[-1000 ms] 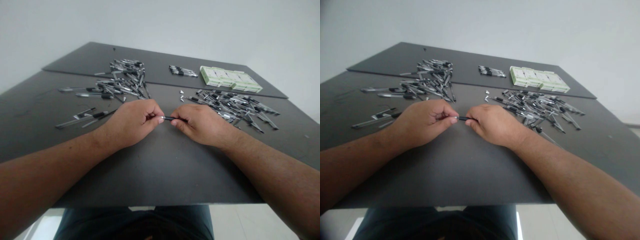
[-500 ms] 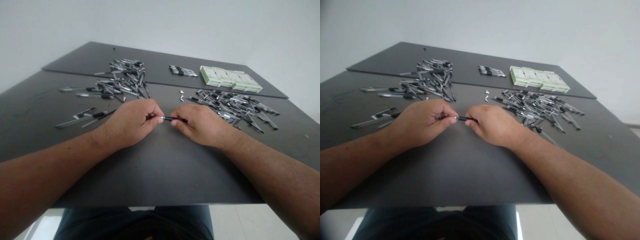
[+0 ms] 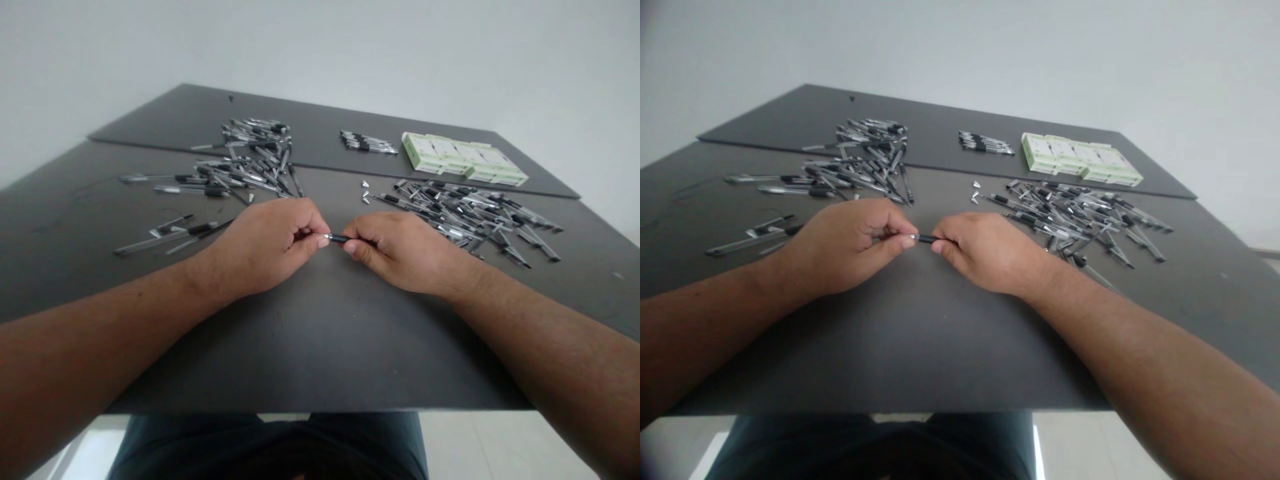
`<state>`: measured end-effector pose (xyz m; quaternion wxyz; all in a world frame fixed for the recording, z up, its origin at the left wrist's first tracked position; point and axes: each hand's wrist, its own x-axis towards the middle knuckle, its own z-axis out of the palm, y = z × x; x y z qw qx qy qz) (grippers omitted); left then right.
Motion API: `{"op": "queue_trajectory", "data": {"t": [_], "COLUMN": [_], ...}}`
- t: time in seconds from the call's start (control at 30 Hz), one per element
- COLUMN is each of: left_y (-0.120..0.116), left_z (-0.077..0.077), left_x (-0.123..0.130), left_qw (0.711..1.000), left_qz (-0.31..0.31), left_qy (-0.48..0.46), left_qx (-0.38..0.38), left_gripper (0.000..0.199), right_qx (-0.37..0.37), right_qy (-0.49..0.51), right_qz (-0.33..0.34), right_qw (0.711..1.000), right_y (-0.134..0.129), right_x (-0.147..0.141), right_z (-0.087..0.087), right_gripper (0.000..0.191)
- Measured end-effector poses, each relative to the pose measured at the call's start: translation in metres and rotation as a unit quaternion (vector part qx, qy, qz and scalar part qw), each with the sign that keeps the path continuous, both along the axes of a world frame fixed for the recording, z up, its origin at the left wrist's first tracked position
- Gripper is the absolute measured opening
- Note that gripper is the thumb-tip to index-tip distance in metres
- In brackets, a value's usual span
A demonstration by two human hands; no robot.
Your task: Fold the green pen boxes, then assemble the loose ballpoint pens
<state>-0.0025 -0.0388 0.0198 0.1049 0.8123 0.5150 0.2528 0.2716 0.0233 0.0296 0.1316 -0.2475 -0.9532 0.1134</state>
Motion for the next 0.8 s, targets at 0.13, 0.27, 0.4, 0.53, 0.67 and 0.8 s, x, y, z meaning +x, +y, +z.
{"op": "queue_trajectory", "data": {"t": [0.13, 0.27, 0.4, 0.53, 0.67, 0.8], "left_y": [0.0, 0.002, 0.007, 0.019, 0.033, 0.042], "left_z": [0.001, 0.0, 0.001, 0.008, 0.019, 0.028], "left_x": [0.0, 0.0, -0.009, -0.028, -0.046, -0.057], "left_qw": [1.0, 1.0, 0.997, 0.987, 0.98, 0.98], "left_qz": [-0.006, -0.013, 0.011, 0.083, 0.18, 0.184], "left_qy": [0.0, -0.014, -0.072, -0.121, -0.062, 0.072], "left_qx": [0.001, -0.004, 0.029, 0.061, 0.049, -0.015], "left_gripper": [0.025, 0.024, 0.025, 0.028, 0.021, 0.024], "right_qx": [-0.008, 0.008, 0.033, 0.06, 0.07, 0.063], "right_qy": [-0.006, -0.007, -0.002, 0.009, 0.002, -0.014], "right_qz": [0.008, 0.008, -0.02, -0.063, -0.085, -0.089], "right_qw": [1.0, 1.0, 0.999, 0.996, 0.994, 0.994], "right_y": [0.001, 0.003, 0.005, 0.011, 0.013, 0.011], "right_x": [0.001, 0.001, 0.003, 0.006, 0.006, 0.005], "right_z": [0.0, -0.002, -0.003, -0.005, -0.005, -0.003], "right_gripper": [0.032, 0.029, 0.028, 0.029, 0.031, 0.031]}}
